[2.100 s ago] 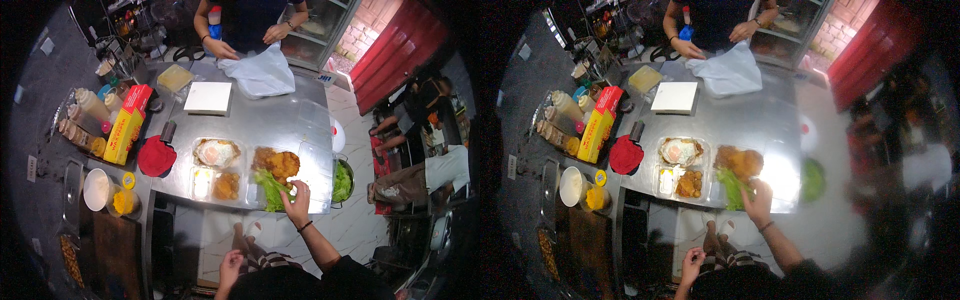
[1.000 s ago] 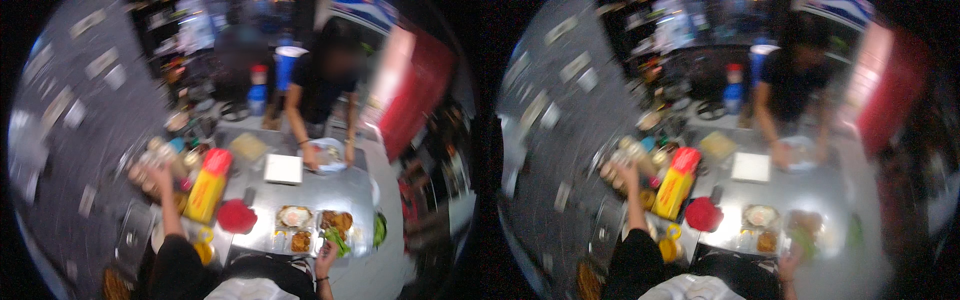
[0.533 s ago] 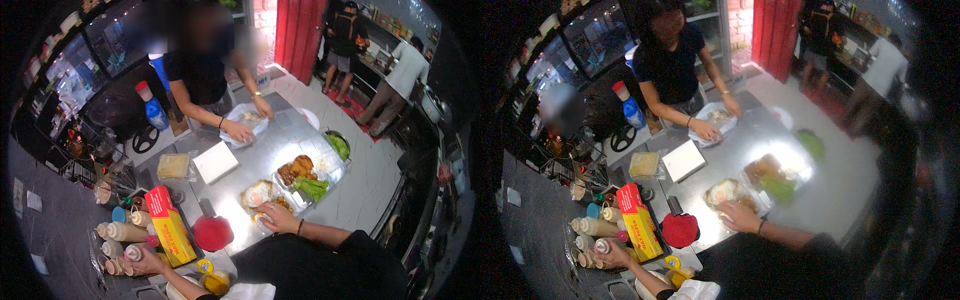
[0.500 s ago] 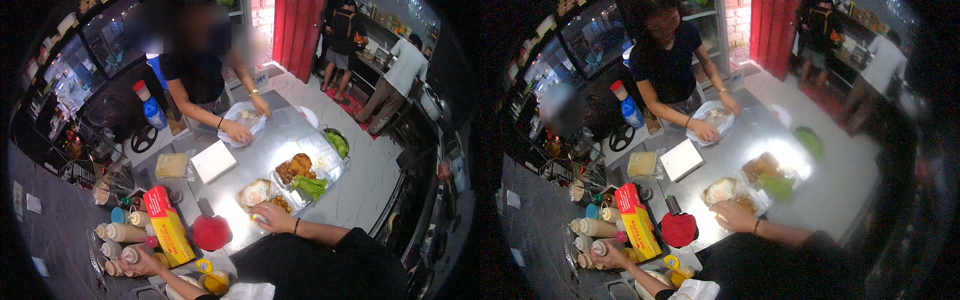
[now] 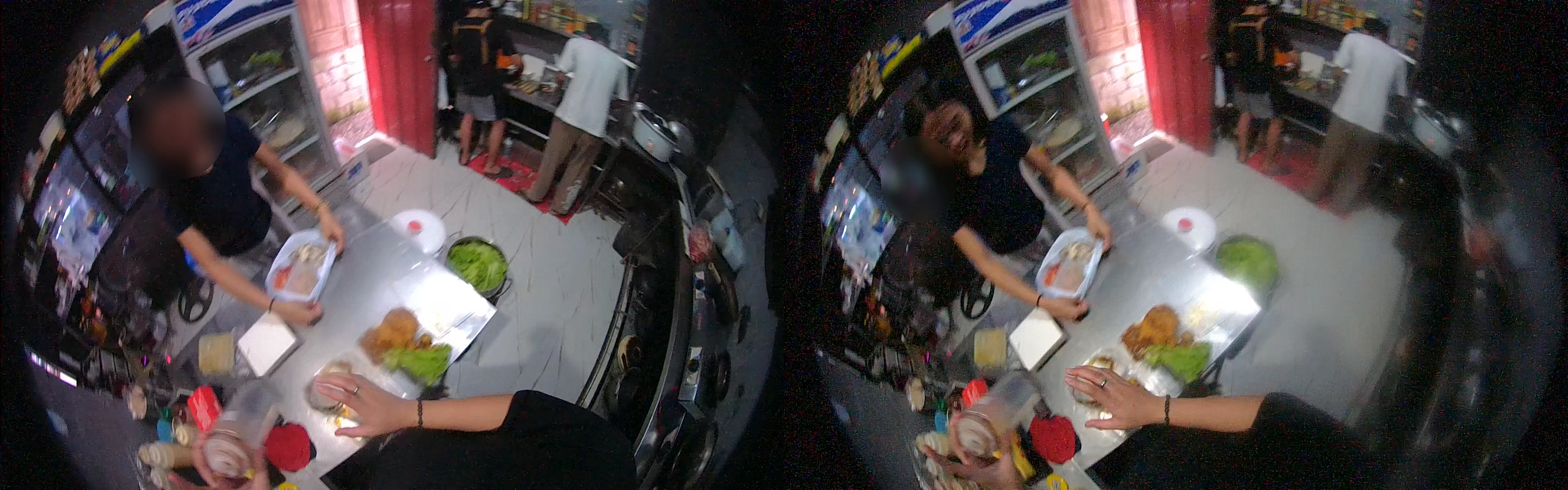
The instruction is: The person assembles a meal in a compartmentalized container by placing fried chicken, rice, and lettuce, then adding sauces and pickled vegetables. The person closes the container and hands it to a coworker for packaging.
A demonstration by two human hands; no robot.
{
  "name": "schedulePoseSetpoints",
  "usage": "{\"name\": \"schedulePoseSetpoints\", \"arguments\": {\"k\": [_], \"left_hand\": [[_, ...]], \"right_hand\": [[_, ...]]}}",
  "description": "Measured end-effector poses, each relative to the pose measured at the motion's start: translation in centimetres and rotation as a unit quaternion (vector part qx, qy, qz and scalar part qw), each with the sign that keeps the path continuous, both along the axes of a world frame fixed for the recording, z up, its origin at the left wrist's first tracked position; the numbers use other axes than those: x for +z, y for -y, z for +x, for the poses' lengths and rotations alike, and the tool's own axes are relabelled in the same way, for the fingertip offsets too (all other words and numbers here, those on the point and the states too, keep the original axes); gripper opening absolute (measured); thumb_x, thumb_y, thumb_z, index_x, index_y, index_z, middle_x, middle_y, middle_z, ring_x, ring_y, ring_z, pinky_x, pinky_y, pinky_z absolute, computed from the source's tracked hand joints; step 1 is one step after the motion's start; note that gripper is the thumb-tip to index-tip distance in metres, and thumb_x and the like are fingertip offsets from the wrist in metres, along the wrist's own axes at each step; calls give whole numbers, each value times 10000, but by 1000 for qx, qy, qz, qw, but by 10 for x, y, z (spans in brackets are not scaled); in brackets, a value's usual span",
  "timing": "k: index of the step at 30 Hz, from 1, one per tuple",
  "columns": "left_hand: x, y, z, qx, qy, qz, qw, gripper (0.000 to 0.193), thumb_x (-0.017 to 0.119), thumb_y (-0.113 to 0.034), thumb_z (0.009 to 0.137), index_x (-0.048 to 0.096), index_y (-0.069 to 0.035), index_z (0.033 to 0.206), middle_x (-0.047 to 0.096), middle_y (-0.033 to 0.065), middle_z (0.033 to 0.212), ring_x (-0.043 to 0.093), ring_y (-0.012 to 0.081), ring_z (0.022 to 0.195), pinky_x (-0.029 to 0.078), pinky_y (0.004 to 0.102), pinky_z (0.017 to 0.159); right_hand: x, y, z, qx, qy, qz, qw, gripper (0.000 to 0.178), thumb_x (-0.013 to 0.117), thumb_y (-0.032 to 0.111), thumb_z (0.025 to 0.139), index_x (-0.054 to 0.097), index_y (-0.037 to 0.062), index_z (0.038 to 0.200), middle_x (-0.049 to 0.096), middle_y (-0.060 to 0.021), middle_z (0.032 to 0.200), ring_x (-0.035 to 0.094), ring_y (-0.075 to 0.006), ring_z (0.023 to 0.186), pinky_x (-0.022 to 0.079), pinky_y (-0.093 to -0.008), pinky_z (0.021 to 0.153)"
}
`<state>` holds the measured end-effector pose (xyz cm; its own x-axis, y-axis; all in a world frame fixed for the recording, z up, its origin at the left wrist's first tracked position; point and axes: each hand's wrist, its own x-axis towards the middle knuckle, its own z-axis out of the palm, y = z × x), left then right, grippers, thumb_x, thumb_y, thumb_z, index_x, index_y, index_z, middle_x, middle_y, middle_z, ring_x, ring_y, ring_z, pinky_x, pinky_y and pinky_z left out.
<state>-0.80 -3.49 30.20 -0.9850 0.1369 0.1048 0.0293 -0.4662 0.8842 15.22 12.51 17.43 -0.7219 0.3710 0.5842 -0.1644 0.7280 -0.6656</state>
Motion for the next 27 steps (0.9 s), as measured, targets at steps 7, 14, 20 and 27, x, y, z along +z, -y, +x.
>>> {"name": "schedulePoseSetpoints", "arguments": {"k": [7,14,20,27], "left_hand": [[-70,-92,67,-178,-345,-136,911,1472,932,-520,467,26,-59,1532,331,115,1451,536,280,1072,443,403,908],[-94,-99,119,-325,-186,-136,917,1368,945,-271,557,-21,-95,1510,530,188,1317,539,333,1199,409,479,1054],[-150,-48,55,-388,-244,-414,786,785,801,-179,771,382,-69,1425,602,162,1237,594,227,1067,455,362,952],[-244,78,21,-612,-44,-571,545,609,728,-400,824,538,-29,1268,701,180,1011,678,283,956,509,368,841]], "right_hand": [[11,-76,98,-14,150,23,988,818,748,384,721,395,64,1386,497,-164,1315,521,-358,1152,406,-450,983],[-4,-60,126,3,203,-126,971,861,760,325,706,351,58,1415,522,-215,1263,573,-392,1075,478,-450,888],[-11,-110,167,-112,228,-44,966,839,799,338,697,429,81,1405,598,-166,1233,591,-304,1125,464,-400,980],[37,-154,161,-168,530,10,832,725,725,282,616,468,52,1254,636,-237,971,622,-383,926,496,-446,801]]}}
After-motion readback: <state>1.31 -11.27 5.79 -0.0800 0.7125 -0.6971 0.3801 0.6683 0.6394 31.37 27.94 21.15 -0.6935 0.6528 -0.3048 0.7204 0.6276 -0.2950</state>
